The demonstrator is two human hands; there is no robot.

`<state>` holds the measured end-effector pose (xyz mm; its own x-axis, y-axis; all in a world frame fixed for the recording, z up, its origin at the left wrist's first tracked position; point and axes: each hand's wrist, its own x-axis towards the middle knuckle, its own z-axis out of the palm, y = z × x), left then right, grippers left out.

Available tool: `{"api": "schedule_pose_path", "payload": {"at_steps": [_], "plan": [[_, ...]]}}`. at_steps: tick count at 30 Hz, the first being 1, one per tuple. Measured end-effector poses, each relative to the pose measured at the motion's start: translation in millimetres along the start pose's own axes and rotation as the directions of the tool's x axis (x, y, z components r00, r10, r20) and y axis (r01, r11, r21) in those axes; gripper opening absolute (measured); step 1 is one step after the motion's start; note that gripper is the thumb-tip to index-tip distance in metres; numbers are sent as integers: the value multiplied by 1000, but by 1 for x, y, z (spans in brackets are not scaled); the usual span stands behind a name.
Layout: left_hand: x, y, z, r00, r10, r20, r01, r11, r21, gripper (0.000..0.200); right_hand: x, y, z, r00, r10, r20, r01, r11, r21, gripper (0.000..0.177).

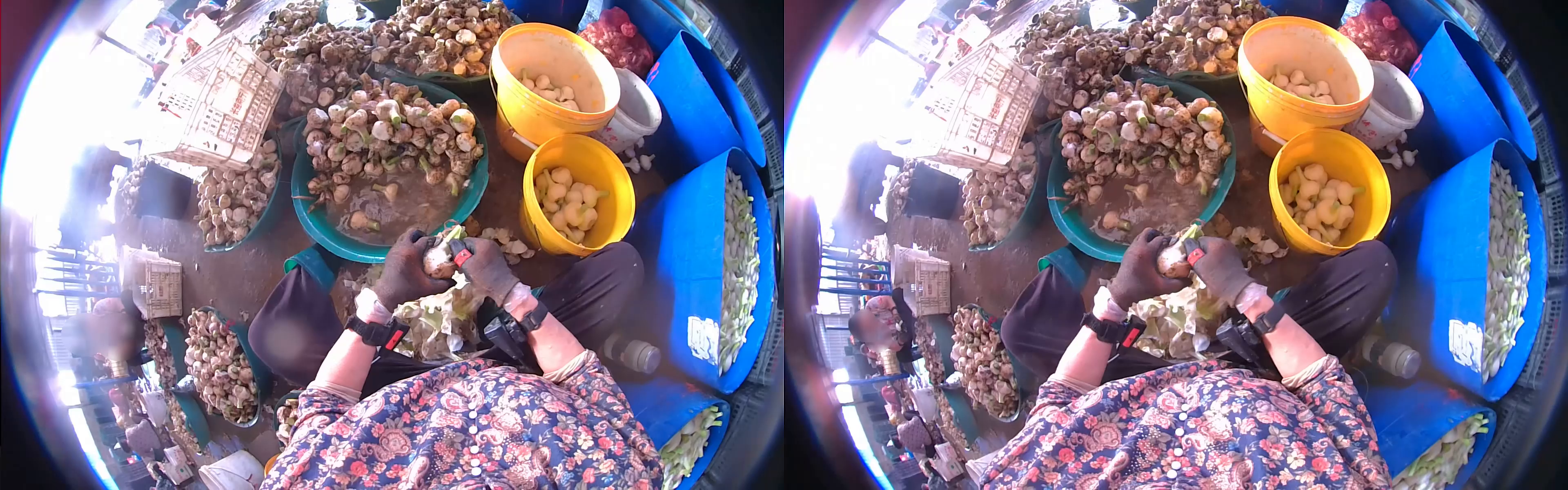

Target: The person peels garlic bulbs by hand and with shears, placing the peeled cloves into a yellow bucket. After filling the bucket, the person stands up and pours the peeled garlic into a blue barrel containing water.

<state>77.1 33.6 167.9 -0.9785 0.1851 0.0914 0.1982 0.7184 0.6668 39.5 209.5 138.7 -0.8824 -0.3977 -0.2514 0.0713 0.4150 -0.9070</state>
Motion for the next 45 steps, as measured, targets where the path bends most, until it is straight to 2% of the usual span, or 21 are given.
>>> {"api": "schedule_pose_path", "payload": {"at_steps": [3, 8, 10, 11, 13, 14, 15, 16, 19, 20, 23, 25, 27, 29, 30, 32, 36, 38, 40, 41, 45], "plan": [[-2, -12, 2, 996, -86, 38, 92, 978, -189, 63, 4, 7, -11, 965, 149, 216, -225, 892, 392, 45], [-9, 6, 19, 952, -306, 5, 283, 874, -396, 65, 11, 16, 3, 869, 304, 391, -485, 364, 796, 58], [-14, 2, 38, 970, -241, 16, 211, 810, -548, 82, 7, 26, 3, 987, -162, -21, 158, 912, 378, 66], [-13, 6, 37, 974, -219, 59, 205, 738, -642, 94, 7, 28, 2, 988, -157, 2, 147, 932, 332, 65], [-10, 14, 18, 971, -224, -84, 189, 934, -303, 95, 6, 32, 0, 988, -146, 47, 131, 963, 236, 64], [-8, 8, 17, 968, -93, -231, 94, 996, -7, 89, 24, 57, 17, 970, 153, 187, -230, 825, 516, 61], [-4, 7, 10, 993, -62, -96, 69, 995, 66, 84, 27, 31, 17, 836, 372, 404, -547, 500, 671, 59], [1, 7, 1, 998, -40, 42, 34, 990, 134, 78, 16, 11, 0, 803, 463, 374, -594, 668, 449, 58], [-2, -8, 5, 949, -41, 313, -9, 988, 156, 46, 22, 34, 7, 849, 256, 461, -385, 899, 209, 59], [-3, -9, 11, 930, -97, 354, 38, 985, 171, 41, 19, 30, 4, 928, 180, 326, -111, 970, -218, 57], [-13, -23, 28, 934, -215, 286, 221, 975, 14, 27, 18, 46, 12, 966, 123, 226, -48, 948, -315, 63], [-20, -45, 46, 842, -454, 291, 532, 787, -311, 26, 10, 26, 2, 977, -38, 211, 96, 956, -276, 67], [-16, -40, 29, 722, -573, 389, 645, 352, -678, 27, 3, 19, 1, 955, -266, 133, 279, 956, -94, 73], [-21, -35, 24, 687, -546, 479, 429, -227, -874, 29, 5, 16, 3, 896, -437, 79, 444, 883, -153, 73], [-24, -23, 16, 719, -551, 424, 345, -247, -906, 30, 5, 12, 3, 855, -507, 110, 516, 810, -278, 73], [-29, -17, 6, 849, -497, 180, 425, 441, -790, 34, 0, -4, 5, 779, -621, 91, 598, 689, -410, 61], [-28, -24, 5, 867, -494, 67, 443, 703, -556, 36, 2, -3, 9, 758, -652, -7, 601, 703, -380, 34], [-29, -31, 6, 898, -440, 22, 355, 693, -627, 31, 7, 16, 20, 922, -346, -175, 360, 932, 53, 29], [-32, -33, 7, 891, -449, 71, 324, 517, -792, 27, 14, 27, 15, 984, 155, -92, -63, 774, 630, 22], [-35, -28, 6, 868, -472, 152, 331, 324, -886, 25, 14, 25, 6, 972, 235, -29, -135, 651, 747, 23], [-50, 1, -26, 848, -125, 516, 485, 575, -659, 29, 36, 69, 9, 897, 438, 57, -293, 495, 818, 27]]}}
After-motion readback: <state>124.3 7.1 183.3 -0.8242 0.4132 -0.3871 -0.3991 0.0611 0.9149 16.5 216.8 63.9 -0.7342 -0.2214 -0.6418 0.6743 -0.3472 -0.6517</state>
